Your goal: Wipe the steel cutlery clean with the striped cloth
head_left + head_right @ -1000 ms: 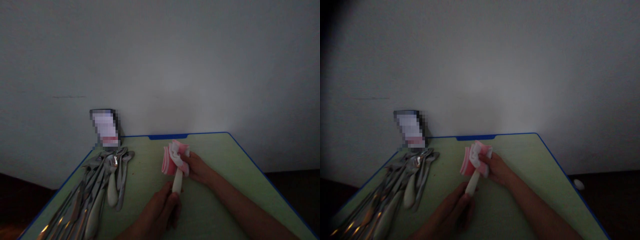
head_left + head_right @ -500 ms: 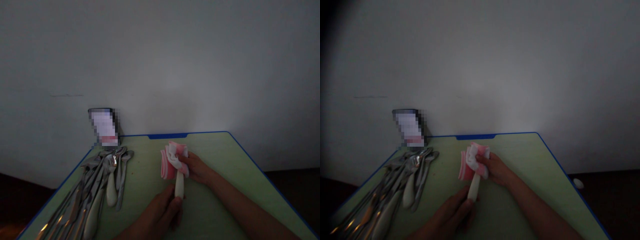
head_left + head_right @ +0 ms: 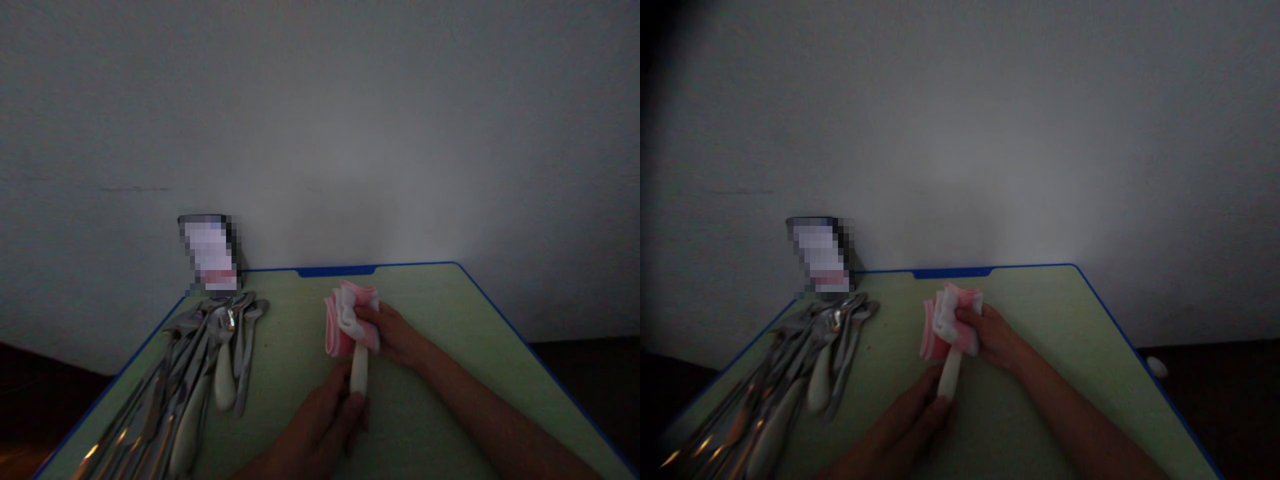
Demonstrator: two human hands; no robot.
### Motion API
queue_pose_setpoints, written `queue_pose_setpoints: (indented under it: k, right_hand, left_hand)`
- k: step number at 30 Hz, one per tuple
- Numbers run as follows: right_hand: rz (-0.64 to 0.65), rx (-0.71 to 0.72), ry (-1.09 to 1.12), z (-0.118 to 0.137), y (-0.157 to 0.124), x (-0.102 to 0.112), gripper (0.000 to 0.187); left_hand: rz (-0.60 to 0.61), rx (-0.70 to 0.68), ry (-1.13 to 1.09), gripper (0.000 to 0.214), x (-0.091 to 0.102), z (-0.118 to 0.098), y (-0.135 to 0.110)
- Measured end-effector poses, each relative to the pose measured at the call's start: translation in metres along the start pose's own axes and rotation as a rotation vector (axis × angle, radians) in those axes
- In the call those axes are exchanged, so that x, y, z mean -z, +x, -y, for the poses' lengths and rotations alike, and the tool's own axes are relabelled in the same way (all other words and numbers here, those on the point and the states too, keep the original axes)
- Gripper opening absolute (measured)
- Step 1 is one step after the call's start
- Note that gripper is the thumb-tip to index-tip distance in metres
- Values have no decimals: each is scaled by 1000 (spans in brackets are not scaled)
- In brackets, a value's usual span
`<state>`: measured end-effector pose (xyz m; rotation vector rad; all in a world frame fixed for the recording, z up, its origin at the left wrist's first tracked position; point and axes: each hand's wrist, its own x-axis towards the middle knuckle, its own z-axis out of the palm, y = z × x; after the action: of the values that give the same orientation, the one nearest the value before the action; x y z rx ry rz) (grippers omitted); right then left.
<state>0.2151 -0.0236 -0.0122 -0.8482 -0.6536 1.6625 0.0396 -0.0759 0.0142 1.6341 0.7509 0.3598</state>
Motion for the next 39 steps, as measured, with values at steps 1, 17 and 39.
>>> queue_pose_setpoints:
  k: [1,17,39]
  right_hand:
    - [-9,1,-19,0,0,0,24]
    - [-28,-10,9,-1,2,1,20]
    - [8,-17,3,-2,1,2,27]
  left_hand:
    - [-12,-21,-8,32,0,0,0]
    - [-38,-42,-22,46,-1,11,2]
    - [2,-3,3,46,0,6,1]
